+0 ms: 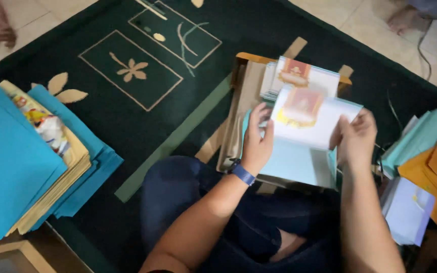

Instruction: The person sits on the floor and assembles notebooks by inserting a white paper insert into a light blue cover, smoothing the edges, and stacking the finished units. The person repeats this process for multiple notebooks, placing completed items into a growing stack.

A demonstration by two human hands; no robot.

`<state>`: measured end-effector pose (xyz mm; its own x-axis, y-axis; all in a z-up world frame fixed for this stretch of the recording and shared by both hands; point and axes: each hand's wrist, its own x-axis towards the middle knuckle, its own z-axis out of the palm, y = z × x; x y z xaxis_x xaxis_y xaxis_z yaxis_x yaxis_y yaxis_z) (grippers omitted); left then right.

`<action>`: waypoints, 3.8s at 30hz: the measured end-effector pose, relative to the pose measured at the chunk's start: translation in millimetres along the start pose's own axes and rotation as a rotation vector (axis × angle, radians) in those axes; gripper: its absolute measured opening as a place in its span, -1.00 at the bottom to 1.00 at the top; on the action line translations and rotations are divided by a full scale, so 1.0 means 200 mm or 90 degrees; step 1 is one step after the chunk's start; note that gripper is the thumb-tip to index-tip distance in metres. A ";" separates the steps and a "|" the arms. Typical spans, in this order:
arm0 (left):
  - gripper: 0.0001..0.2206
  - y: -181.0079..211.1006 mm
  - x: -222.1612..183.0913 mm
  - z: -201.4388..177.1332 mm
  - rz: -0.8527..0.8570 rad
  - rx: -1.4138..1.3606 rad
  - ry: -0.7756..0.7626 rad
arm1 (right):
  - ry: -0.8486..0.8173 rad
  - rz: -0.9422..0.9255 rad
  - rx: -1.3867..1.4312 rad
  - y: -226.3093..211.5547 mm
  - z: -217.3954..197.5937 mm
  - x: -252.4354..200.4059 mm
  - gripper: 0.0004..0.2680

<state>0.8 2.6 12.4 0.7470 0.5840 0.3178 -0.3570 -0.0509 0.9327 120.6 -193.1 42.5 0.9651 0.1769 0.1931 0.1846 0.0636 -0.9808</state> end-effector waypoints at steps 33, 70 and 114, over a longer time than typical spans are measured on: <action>-0.33 -0.20 -0.12 0.05 0.082 0.693 -0.582 | -0.061 0.176 -0.865 0.46 -0.32 -0.42 -0.50; -0.51 -0.40 -0.06 0.03 0.109 0.749 -0.434 | -0.312 -0.110 -0.842 0.31 0.11 -0.33 -0.82; -0.77 0.05 0.01 -0.08 0.042 0.427 -0.053 | 0.010 -0.147 -0.282 0.11 0.04 -0.49 -0.57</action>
<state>-10.7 16.9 18.7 0.7857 0.4996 0.3647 0.0017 -0.5913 0.8064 29.5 -200.2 1.8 0.8915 0.1925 0.4101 0.4523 -0.3251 -0.8305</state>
